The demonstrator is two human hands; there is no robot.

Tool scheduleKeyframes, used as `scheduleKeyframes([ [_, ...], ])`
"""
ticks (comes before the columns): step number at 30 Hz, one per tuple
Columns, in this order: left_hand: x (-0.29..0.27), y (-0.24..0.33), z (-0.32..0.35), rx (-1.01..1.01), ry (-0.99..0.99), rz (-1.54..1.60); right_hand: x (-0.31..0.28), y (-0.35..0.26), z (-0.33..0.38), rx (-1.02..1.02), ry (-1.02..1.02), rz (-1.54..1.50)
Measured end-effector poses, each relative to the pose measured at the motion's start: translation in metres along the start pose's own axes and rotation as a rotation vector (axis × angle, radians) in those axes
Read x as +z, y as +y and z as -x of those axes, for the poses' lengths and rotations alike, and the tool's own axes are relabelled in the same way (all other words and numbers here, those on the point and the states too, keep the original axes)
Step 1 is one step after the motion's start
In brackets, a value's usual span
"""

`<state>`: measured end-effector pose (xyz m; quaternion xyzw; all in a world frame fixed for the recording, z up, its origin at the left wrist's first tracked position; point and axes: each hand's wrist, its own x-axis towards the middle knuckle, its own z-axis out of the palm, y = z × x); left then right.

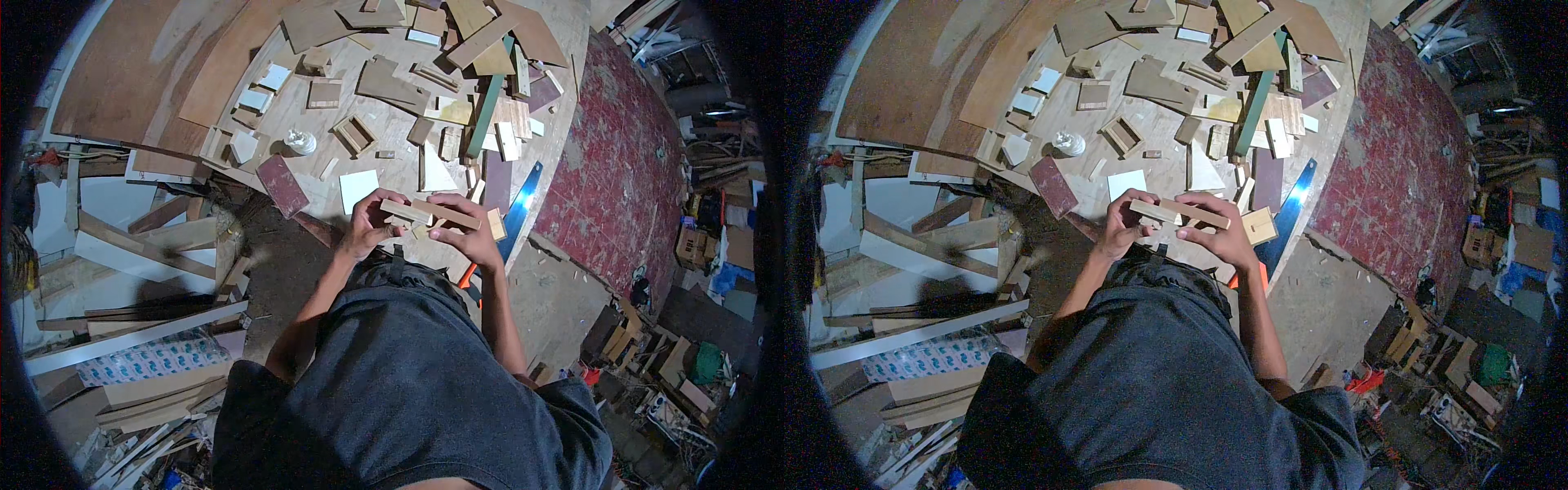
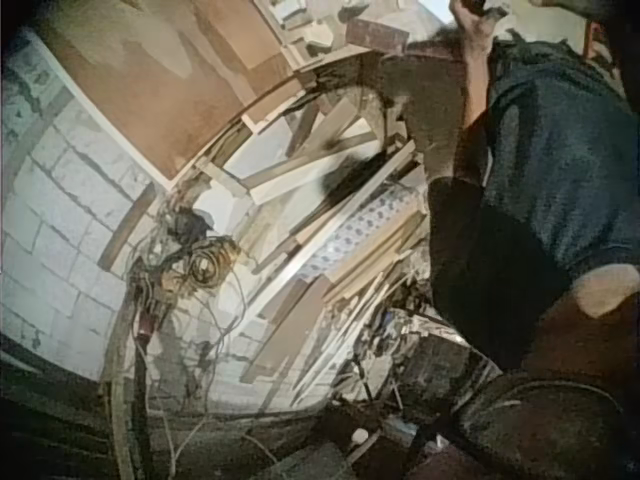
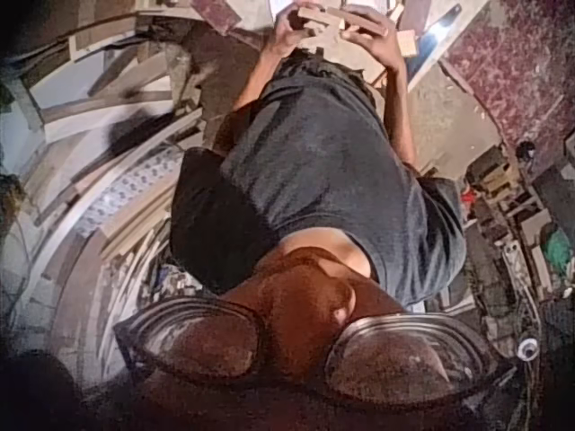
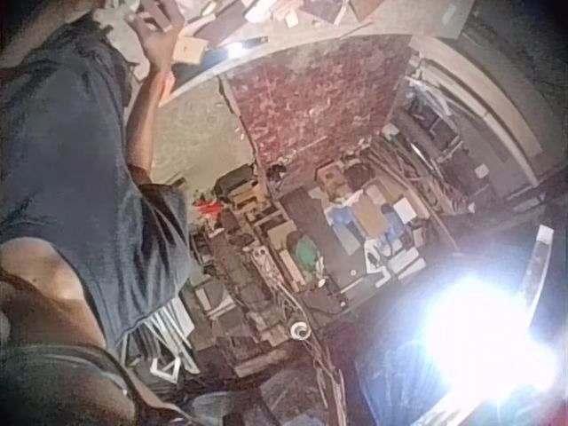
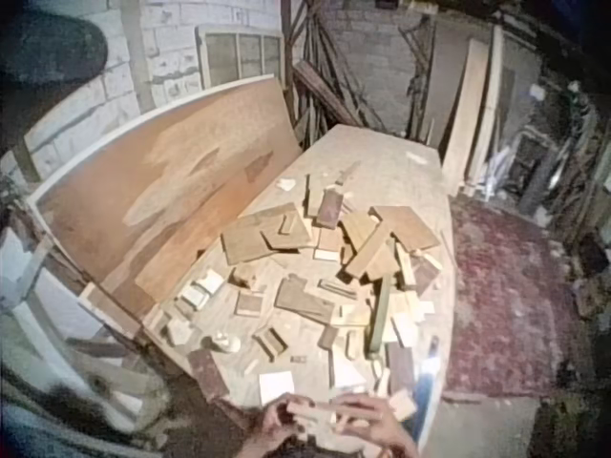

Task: Assemble and fit various small wooden components at a workbench, including sanding and test fitting.

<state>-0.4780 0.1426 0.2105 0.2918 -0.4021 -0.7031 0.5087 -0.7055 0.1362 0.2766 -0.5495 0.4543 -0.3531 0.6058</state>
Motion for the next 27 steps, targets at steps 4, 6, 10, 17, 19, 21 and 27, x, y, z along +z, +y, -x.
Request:
scheduleKeyframes([
  [4, 0.003, 0.001, 0.001, -0.076, 0.006, 0.022, 0.007, 0.002, 0.0, 0.046, 0.056, -0.008],
  [6, 0.0, -0.001, 0.001, -0.056, -0.018, -0.021, 0.006, -0.004, 0.0, 0.052, 0.0, -0.018],
  [10, 0.003, -0.003, 0.001, -0.106, -0.047, 0.006, 0.009, -0.01, 0.0, 0.01, 0.016, 0.042],
  [17, 0.003, -0.02, 0.006, -0.585, -0.014, 0.538, 0.017, 0.031, -0.009, -0.078, 0.106, -0.024],
  [19, 0.002, -0.026, 0.005, -0.71, -0.106, 0.604, 0.019, 0.038, -0.012, 0.016, 0.126, -0.185],
  [21, 0.003, -0.027, 0.005, -0.671, -0.147, 0.597, 0.018, 0.039, -0.013, 0.032, 0.146, -0.239],
  [27, 0.004, -0.03, 0.007, -0.717, 0.03, 0.127, 0.014, 0.057, -0.014, 0.156, 0.196, -0.238],
])
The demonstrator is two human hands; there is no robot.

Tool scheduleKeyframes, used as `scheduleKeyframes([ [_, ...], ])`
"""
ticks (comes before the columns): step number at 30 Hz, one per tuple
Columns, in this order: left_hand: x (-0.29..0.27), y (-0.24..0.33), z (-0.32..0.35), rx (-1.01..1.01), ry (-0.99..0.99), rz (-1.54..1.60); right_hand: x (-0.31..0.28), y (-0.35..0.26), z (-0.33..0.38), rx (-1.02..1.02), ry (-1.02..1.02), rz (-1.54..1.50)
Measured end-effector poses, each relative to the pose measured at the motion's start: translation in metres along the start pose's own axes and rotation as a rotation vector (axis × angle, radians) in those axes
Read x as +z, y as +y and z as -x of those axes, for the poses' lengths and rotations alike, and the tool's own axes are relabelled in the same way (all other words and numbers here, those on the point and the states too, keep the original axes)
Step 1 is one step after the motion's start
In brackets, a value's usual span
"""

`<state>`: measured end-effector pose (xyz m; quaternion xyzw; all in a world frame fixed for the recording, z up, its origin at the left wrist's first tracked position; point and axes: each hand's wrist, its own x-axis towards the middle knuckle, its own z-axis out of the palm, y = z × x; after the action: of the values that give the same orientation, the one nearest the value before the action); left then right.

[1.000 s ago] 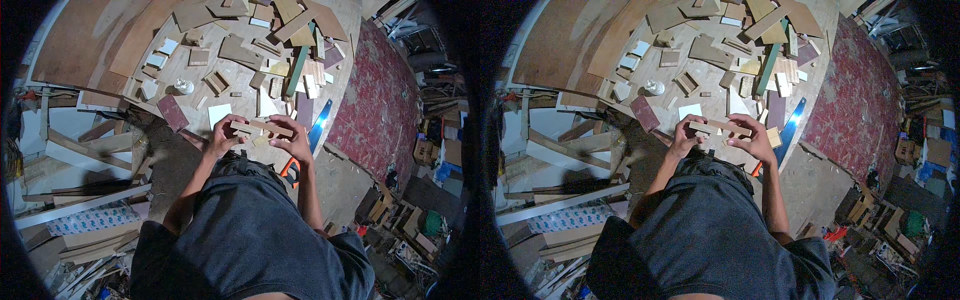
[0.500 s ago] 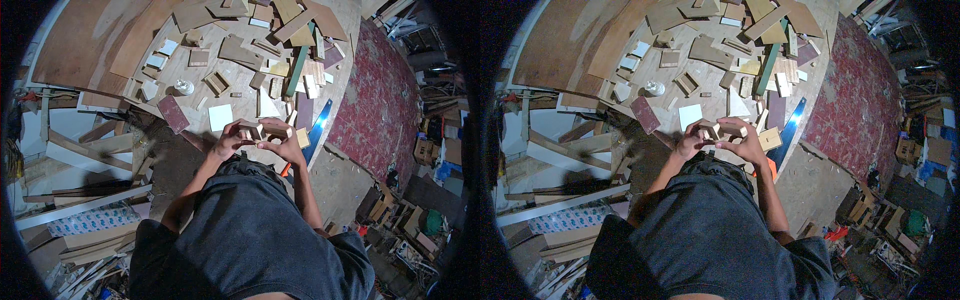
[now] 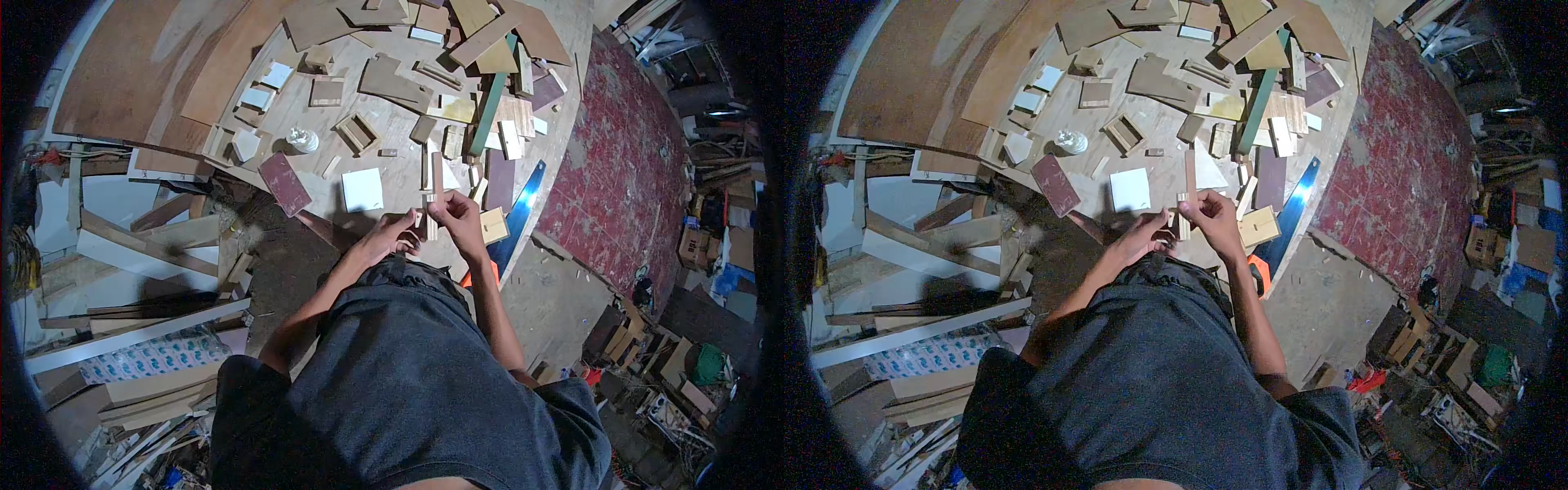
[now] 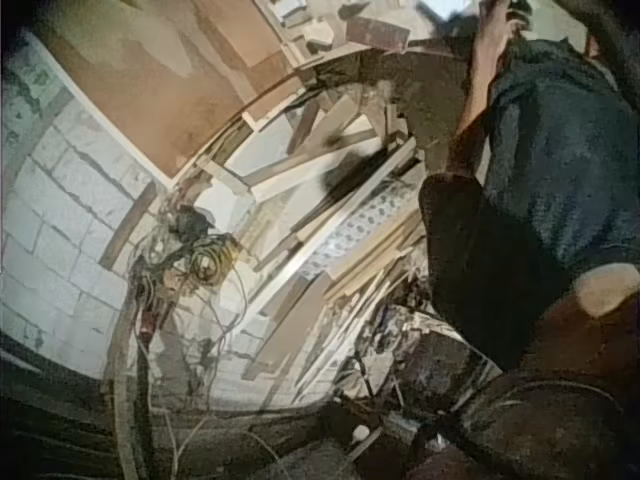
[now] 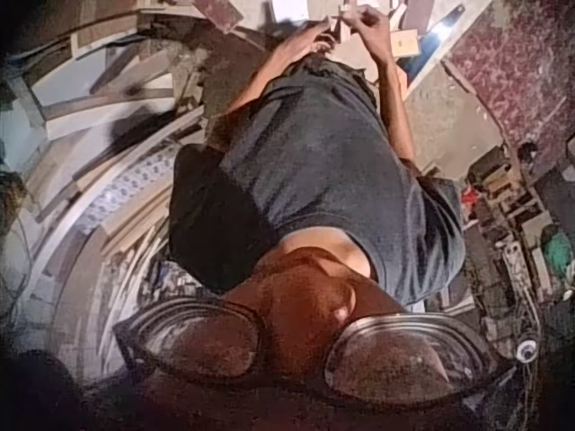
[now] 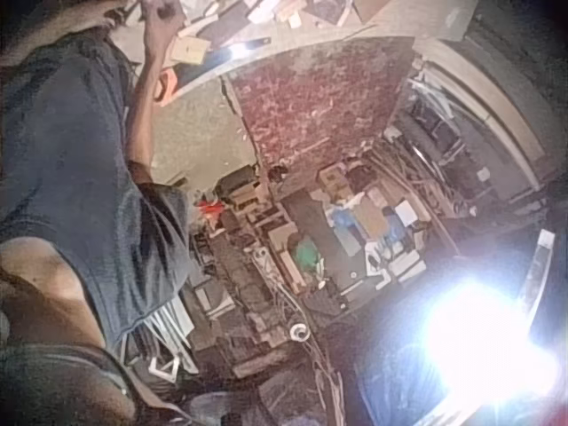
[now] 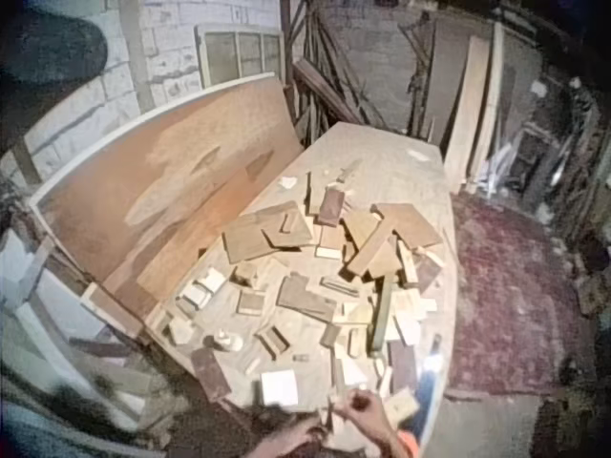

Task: Assemble and fit various small wooden components at a workbench, including sanding and test fitting.

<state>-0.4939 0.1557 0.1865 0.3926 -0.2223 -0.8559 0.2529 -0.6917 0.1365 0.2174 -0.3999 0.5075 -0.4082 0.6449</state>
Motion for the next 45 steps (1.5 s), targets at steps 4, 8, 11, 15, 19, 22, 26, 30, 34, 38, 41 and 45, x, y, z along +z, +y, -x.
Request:
scheduleKeyframes([
  [4, 0.007, 0.005, -0.003, 0.02, 0.159, -0.047, -0.005, 0.013, 0.0, 0.015, 0.035, 0.01],
  [8, 0.0, 0.004, -0.005, 0.11, 0.12, -0.105, -0.008, 0.024, 0.0, 0.066, 0.054, 0.038],
  [11, 0.003, 0.005, -0.004, 0.109, 0.148, -0.109, -0.011, 0.029, 0.002, 0.078, 0.054, 0.032],
  [15, 0.007, 0.008, -0.004, 0.099, 0.172, -0.08, -0.011, 0.03, 0.002, 0.041, 0.072, 0.018],
  [19, 0.01, 0.008, -0.009, 0.102, 0.213, -0.184, -0.014, 0.026, 0.001, 0.029, 0.063, 0.024],
  [22, 0.013, 0.01, -0.009, 0.109, 0.216, -0.193, -0.016, 0.026, 0.001, 0.022, 0.063, 0.027],
  [26, 0.016, 0.01, -0.006, 0.173, 0.22, -0.368, -0.016, 0.029, 0.002, 0.029, 0.069, 0.012],
  [30, 0.014, 0.006, -0.006, 0.169, 0.23, -0.355, -0.015, 0.033, 0.005, 0.04, 0.075, -0.013],
  [34, 0.005, -0.008, -0.013, 0.195, 0.19, -0.372, -0.015, 0.035, 0.011, 0.04, 0.067, -0.002],
  [38, 0.011, -0.007, -0.013, 0.139, 0.196, -0.426, -0.019, 0.044, 0.013, 0.074, 0.096, -0.018],
  [41, 0.007, -0.01, -0.018, 0.117, 0.179, -0.43, -0.023, 0.06, 0.016, 0.12, 0.094, 0.011],
  [45, -0.006, -0.026, -0.03, 0.009, 0.112, -0.428, -0.029, 0.075, 0.023, 0.176, 0.1, 0.033],
])
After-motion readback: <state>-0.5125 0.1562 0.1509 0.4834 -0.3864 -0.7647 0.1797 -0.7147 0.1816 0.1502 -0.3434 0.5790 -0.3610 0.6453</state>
